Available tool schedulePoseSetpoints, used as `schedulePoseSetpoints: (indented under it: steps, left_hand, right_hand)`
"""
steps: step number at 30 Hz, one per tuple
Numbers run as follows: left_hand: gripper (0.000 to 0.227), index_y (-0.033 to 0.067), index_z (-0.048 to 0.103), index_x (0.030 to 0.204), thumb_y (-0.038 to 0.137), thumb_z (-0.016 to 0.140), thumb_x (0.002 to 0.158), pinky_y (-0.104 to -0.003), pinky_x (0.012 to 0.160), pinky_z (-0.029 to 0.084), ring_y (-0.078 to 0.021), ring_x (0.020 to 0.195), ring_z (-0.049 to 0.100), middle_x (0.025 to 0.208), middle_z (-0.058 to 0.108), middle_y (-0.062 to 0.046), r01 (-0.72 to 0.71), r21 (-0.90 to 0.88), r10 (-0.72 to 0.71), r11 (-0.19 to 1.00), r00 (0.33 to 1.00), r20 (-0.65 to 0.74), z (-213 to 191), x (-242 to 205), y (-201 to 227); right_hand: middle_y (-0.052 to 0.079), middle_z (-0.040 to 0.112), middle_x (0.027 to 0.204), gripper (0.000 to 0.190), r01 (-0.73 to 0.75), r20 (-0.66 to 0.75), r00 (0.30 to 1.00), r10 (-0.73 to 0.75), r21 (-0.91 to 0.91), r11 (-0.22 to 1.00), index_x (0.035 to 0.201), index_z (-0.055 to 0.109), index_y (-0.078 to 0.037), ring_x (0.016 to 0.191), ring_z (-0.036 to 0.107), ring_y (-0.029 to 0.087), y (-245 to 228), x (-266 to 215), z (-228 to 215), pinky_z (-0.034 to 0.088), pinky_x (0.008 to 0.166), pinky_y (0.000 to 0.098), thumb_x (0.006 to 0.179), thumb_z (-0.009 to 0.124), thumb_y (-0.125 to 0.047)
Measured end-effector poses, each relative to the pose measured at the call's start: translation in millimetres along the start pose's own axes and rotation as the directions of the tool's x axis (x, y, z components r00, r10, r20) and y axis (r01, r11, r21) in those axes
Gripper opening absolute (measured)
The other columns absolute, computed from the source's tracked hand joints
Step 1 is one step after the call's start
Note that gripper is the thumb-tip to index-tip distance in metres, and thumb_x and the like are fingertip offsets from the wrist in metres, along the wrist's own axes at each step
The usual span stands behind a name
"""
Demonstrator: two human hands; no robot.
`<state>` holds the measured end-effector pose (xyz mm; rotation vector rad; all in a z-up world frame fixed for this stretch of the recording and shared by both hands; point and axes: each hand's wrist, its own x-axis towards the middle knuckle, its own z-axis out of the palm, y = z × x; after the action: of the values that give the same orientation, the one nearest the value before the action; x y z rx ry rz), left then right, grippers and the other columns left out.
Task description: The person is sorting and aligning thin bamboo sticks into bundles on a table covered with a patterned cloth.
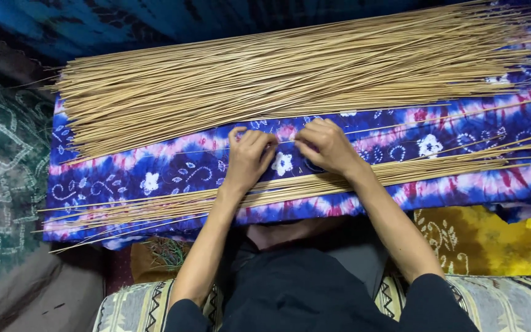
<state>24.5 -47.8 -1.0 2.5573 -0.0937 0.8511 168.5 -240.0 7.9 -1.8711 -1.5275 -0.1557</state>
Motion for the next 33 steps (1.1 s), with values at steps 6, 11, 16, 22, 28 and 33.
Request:
schedulePoseSetpoints:
  steps: [6,11,16,22,28,33]
  left_hand:
    - [0.019,0.0197,0.067,0.098,0.009,0.076,0.085,-0.045,0.107,0.033,-0.0169,0.087,0.066,0.085,0.067,0.003,-0.014,-0.002,0.014,1.0,1.0,-0.008,4,4,2]
    - [0.017,0.0194,0.068,0.099,0.01,0.075,0.087,-0.046,0.108,0.033,-0.0169,0.088,0.067,0.087,0.069,0.003,0.0,-0.022,0.0,1.0,1.0,0.004,13,-2,0]
    - [0.018,0.0196,0.068,0.099,0.01,0.076,0.086,-0.047,0.108,0.033,-0.0178,0.088,0.067,0.086,0.069,0.002,-0.021,-0.019,0.021,1.0,1.0,0.011,-3,-8,-10]
    - [0.019,0.0194,0.07,0.102,0.009,0.077,0.088,-0.048,0.11,0.029,-0.0178,0.095,0.068,0.094,0.072,0.002,0.08,0.106,-0.088,0.991,0.993,0.073,-78,-44,-57]
    - [0.013,0.0176,0.07,0.105,0.01,0.076,0.096,-0.047,0.111,0.029,-0.0205,0.098,0.069,0.099,0.074,0.0,0.203,0.239,-0.209,0.95,0.978,0.003,-141,-97,-116]
    - [0.01,0.0149,0.07,0.105,0.014,0.079,0.102,-0.043,0.105,0.032,-0.0258,0.101,0.065,0.101,0.07,0.0,0.39,0.366,-0.202,0.845,0.867,-0.456,-160,-131,-172]
  right_hand:
    - [0.007,0.062,0.075,0.004,-0.008,0.002,1.0,0.008,-0.018,1.0,0.091,0.068,-0.011,0.078,0.063,0.029,22,-12,19,0.049,0.072,0.0413,0.092,0.069,-0.015]
    - [0.007,0.061,0.076,0.004,-0.007,0.009,1.0,0.008,-0.013,1.0,0.091,0.067,-0.011,0.08,0.064,0.03,6,-5,18,0.049,0.073,0.0416,0.092,0.07,-0.014]
    - [0.008,0.063,0.077,0.002,0.006,0.017,1.0,-0.006,0.011,1.0,0.091,0.068,-0.011,0.081,0.065,0.031,9,-6,16,0.05,0.075,0.0429,0.092,0.069,-0.012]
    - [0.006,0.064,0.076,0.005,-0.089,-0.016,0.996,0.089,-0.028,0.996,0.091,0.069,-0.011,0.08,0.065,0.029,23,-16,8,0.049,0.075,0.0394,0.094,0.071,-0.013]
    - [0.008,0.065,0.077,0.005,-0.096,-0.021,0.995,0.096,-0.018,0.995,0.091,0.069,-0.01,0.08,0.065,0.03,17,-11,-2,0.05,0.075,0.0413,0.093,0.073,-0.012]
    - [0.008,0.065,0.079,0.004,-0.088,-0.033,0.996,0.087,-0.031,0.996,0.094,0.069,-0.011,0.082,0.065,0.029,32,-17,3,0.05,0.076,0.0407,0.095,0.072,-0.014]
